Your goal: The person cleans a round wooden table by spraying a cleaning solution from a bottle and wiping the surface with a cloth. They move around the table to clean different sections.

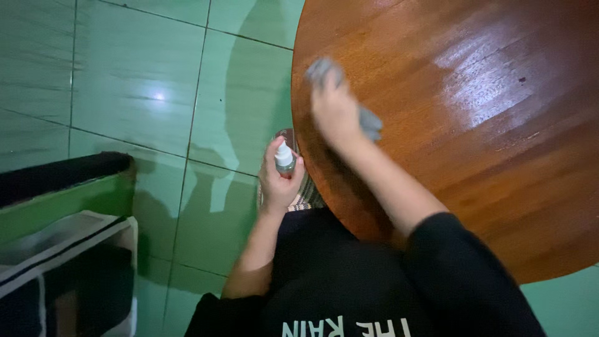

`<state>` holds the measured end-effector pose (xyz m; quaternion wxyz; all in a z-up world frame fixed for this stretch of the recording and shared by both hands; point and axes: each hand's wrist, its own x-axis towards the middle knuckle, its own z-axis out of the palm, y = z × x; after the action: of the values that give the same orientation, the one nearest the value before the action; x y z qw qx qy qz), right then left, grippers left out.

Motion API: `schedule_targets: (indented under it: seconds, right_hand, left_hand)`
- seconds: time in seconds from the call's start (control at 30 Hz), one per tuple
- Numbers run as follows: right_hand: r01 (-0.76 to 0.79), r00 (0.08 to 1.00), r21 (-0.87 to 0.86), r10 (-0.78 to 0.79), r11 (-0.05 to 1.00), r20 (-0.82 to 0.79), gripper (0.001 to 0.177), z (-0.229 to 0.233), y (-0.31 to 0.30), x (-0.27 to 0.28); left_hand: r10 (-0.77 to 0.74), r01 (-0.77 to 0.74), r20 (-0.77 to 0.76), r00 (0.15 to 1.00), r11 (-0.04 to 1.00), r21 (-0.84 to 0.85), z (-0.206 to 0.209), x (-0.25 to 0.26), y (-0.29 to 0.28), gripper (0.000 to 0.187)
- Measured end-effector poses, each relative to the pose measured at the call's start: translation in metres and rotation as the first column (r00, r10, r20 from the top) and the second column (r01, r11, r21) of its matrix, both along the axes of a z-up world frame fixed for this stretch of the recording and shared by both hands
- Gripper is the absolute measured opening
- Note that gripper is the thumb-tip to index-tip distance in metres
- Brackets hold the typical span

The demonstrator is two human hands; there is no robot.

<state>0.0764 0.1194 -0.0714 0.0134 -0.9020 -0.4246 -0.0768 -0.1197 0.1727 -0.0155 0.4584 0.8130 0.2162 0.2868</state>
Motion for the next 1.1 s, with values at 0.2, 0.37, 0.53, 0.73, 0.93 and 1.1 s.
schedule_targets:
  seconds: [0.2, 0.37, 0.53, 0.73, 0.93, 1.1]
  right_hand:
    - [-0.158, 0.985, 0.099, 0.150, 0.983, 0.083, 0.054, 0.021, -0.055, -0.018]
    - [0.058, 0.993, -0.092, -0.067, 0.994, -0.101, 0.038, 0.005, 0.005, 0.009]
    - [-0.198, 0.975, 0.100, 0.186, 0.975, 0.121, 0.051, 0.008, -0.017, -0.054]
    - [0.022, 0.998, 0.215, -0.033, 0.976, 0.049, 0.046, -0.001, 0.006, 0.032]
    - [-0.112, 0.994, 0.141, 0.113, 0.984, 0.002, 0.050, 0.006, 0.021, -0.014]
    - [-0.096, 0.995, 0.161, 0.092, 0.982, 0.031, 0.054, 0.014, -0.015, 0.039]
  left_hand:
    - [0.017, -0.017, 0.005, 1.000, 1.000, -0.011, -0.002, -0.006, 0.013, 0.059]
    - [0.013, -0.013, -0.009, 1.000, 0.996, -0.085, -0.005, -0.009, 0.009, 0.059]
    - [0.010, -0.012, 0.067, 0.998, 1.000, 0.026, -0.003, -0.002, 0.007, 0.059]
    - [0.012, -0.012, 0.022, 1.000, 1.000, 0.002, 0.000, -0.014, 0.016, 0.058]
    - [0.025, -0.025, 0.040, 0.999, 1.000, -0.003, 0.000, -0.004, 0.010, 0.060]
    - [0.003, -0.002, 0.071, 0.997, 1.000, -0.010, -0.005, -0.001, 0.018, 0.061]
